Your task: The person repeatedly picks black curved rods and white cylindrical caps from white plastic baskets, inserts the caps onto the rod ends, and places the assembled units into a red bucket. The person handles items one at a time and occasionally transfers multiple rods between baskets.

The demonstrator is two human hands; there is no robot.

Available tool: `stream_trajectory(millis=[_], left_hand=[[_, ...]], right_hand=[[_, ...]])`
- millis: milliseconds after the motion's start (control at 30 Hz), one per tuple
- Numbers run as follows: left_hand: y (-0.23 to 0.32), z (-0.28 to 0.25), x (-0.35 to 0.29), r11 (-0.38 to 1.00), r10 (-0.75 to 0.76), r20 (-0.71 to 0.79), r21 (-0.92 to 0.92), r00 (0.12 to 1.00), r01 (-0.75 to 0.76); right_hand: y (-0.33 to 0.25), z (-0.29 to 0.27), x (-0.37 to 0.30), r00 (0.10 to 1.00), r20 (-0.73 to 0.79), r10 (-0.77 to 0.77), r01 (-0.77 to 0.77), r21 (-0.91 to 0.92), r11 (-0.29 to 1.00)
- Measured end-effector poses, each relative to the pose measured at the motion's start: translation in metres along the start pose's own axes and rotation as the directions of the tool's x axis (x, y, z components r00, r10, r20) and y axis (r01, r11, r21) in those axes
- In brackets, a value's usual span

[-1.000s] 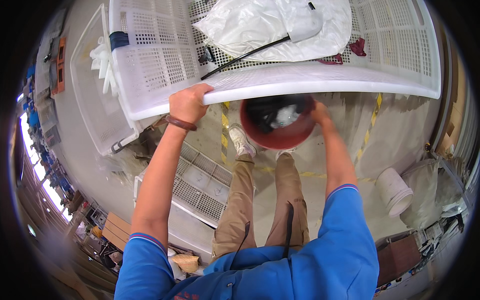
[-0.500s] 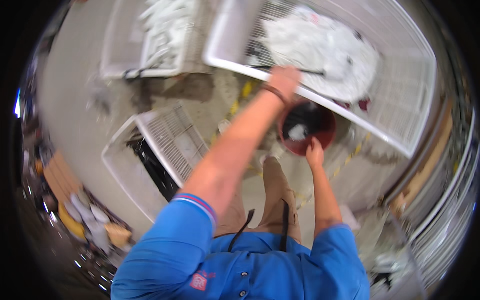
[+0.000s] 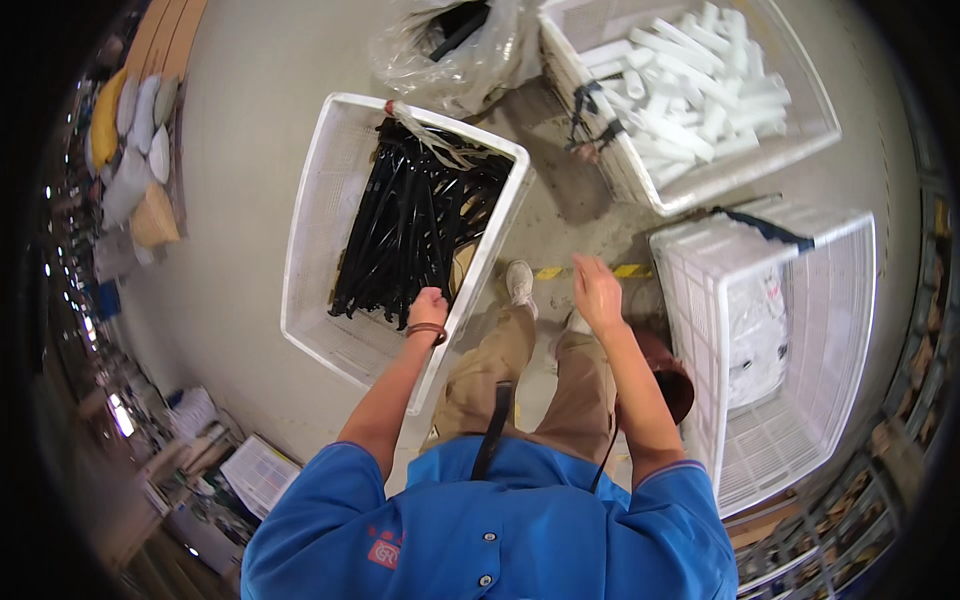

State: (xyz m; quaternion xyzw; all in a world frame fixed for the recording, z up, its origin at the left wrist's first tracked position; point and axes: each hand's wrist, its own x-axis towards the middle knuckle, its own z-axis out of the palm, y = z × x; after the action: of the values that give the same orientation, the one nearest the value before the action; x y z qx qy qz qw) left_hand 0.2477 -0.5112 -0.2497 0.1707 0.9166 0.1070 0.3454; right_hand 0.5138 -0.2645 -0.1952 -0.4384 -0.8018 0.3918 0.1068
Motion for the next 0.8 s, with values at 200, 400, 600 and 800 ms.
stream_trajectory(millis=[200,400,600,800], left_hand=[[-0.039,0.023,0.133,0.967,0.104,-0.116,-0.221,0.988,-0.128],[0.011,0.045,0.304,0.95,0.275,-0.314,-0.055,0.909,-0.307],[0.035,0.062,0.37,0.94,0.191,-0.344,0.334,0.919,-0.07],[0.033,0.059,0.385,0.813,0.244,-0.246,0.579,0.938,-0.06]], right_hand=[[0.006,-0.002,0.219,0.886,-0.262,-0.382,0.241,-0.442,0.864],[0.17,-0.04,0.318,0.917,-0.397,-0.043,-0.129,-0.397,0.909],[0.323,-0.042,0.372,0.957,0.217,0.194,0.033,-0.743,0.668],[0.346,0.06,0.448,0.685,0.168,0.709,-0.718,0.315,0.62]])
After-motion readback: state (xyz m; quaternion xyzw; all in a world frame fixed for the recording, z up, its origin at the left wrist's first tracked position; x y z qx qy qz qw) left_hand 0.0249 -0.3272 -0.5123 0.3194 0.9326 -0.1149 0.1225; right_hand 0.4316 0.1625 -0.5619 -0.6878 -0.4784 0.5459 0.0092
